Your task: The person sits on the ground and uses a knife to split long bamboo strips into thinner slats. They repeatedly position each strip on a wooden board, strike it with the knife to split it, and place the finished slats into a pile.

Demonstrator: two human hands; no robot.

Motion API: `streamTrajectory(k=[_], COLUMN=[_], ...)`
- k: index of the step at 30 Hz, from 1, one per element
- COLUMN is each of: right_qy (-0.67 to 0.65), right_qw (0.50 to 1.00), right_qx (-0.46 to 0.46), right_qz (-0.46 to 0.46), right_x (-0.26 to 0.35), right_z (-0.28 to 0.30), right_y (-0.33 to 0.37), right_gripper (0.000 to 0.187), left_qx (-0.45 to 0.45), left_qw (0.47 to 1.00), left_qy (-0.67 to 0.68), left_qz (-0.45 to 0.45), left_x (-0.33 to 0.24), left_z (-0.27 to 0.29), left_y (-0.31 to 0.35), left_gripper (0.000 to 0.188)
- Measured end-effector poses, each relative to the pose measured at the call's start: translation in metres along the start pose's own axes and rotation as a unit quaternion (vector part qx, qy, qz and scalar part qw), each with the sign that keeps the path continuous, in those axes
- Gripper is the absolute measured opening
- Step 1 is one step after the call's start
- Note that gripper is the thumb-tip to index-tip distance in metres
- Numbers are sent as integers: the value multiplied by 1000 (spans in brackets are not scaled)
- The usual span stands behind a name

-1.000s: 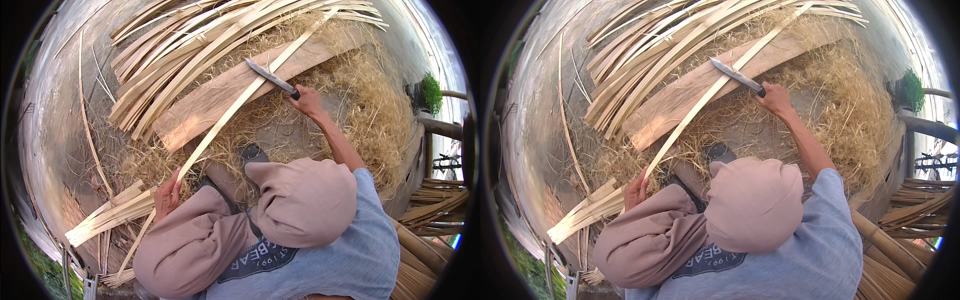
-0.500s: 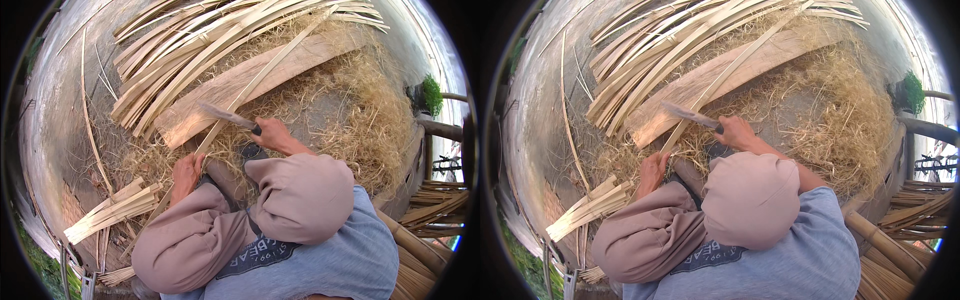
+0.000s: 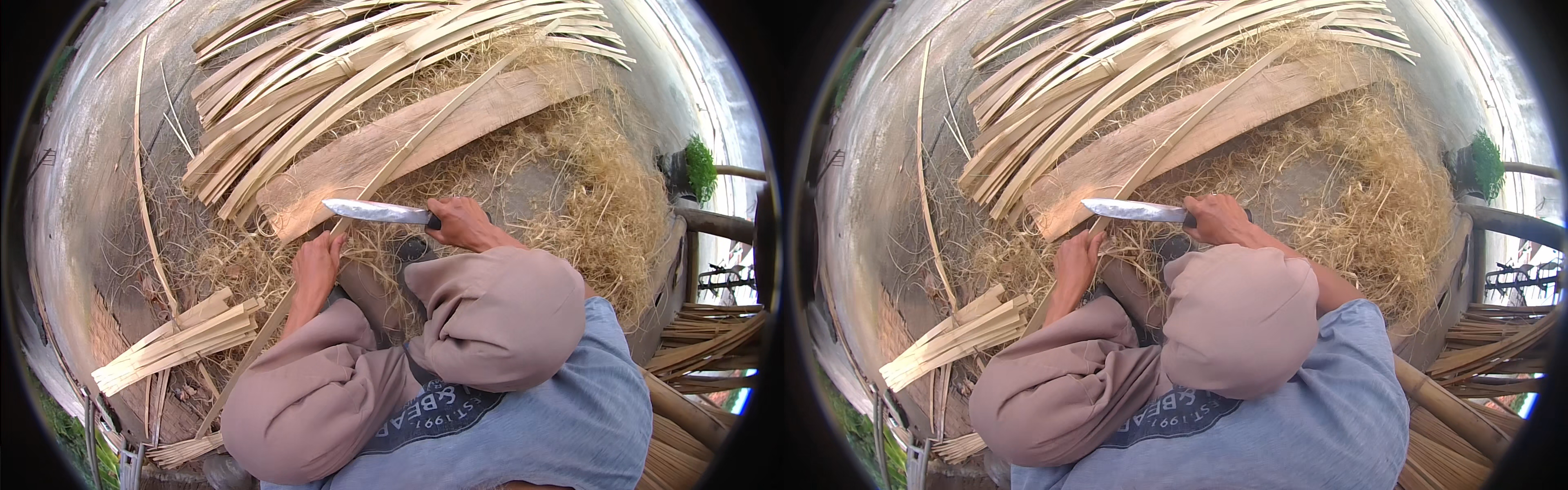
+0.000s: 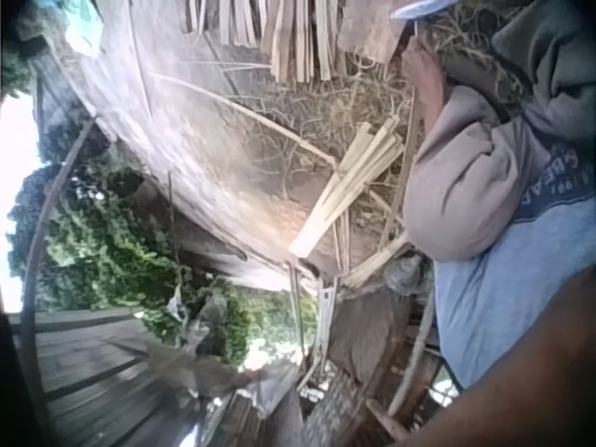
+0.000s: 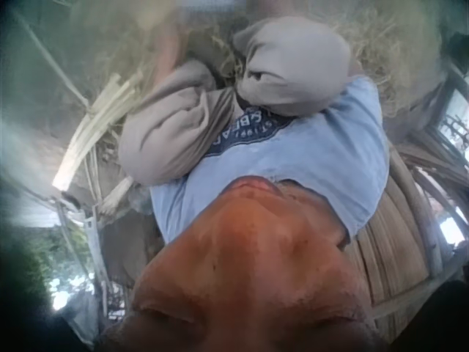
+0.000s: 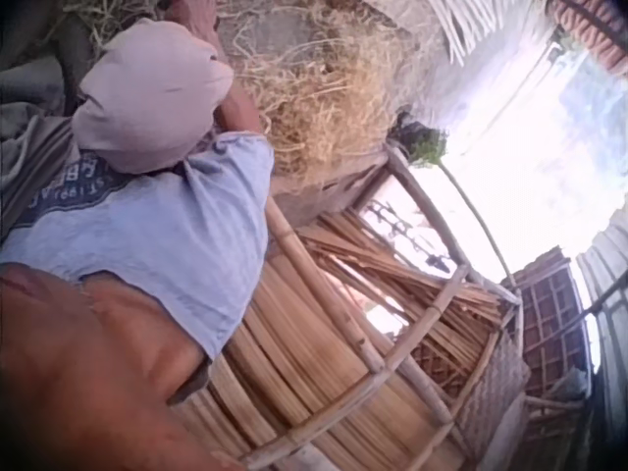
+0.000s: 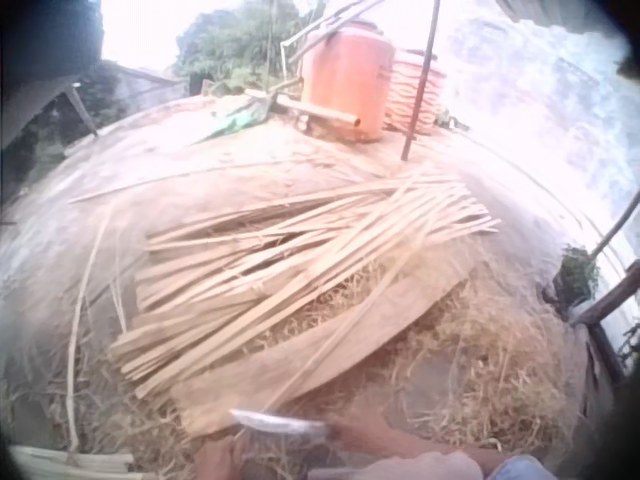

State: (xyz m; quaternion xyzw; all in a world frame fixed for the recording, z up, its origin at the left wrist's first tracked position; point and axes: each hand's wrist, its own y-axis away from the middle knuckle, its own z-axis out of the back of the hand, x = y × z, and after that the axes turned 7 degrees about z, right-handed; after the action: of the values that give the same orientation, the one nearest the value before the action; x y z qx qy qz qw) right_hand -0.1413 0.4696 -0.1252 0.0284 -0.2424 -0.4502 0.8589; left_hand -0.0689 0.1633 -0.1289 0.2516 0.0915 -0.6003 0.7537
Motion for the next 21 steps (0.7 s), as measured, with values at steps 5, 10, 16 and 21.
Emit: streamTrajectory(k=[5,10,16,21], right_qy=[-79,-41,-27,17], right_qw=[947,990,945,932], right_qx=[-192,-42,-169,-190], right_qz=[-244,-127,-278,-307], right_x=[-105,-28,-179,-217], right_z=[28,22,63,84], right_y=[-25,-16,-19,-6], right_gripper=[34,36,42,47], left_qx=[-16,-40,-40,110], left_qw=[1000,999,995,981], left_qy=[8,-14,-67,29], left_qz=[-3,16,60,155], left_x=[3,30,120,220], left_z=[-8,-6,34,55], left_y=[13,26,112,155], left_gripper=[41,37,29,29])
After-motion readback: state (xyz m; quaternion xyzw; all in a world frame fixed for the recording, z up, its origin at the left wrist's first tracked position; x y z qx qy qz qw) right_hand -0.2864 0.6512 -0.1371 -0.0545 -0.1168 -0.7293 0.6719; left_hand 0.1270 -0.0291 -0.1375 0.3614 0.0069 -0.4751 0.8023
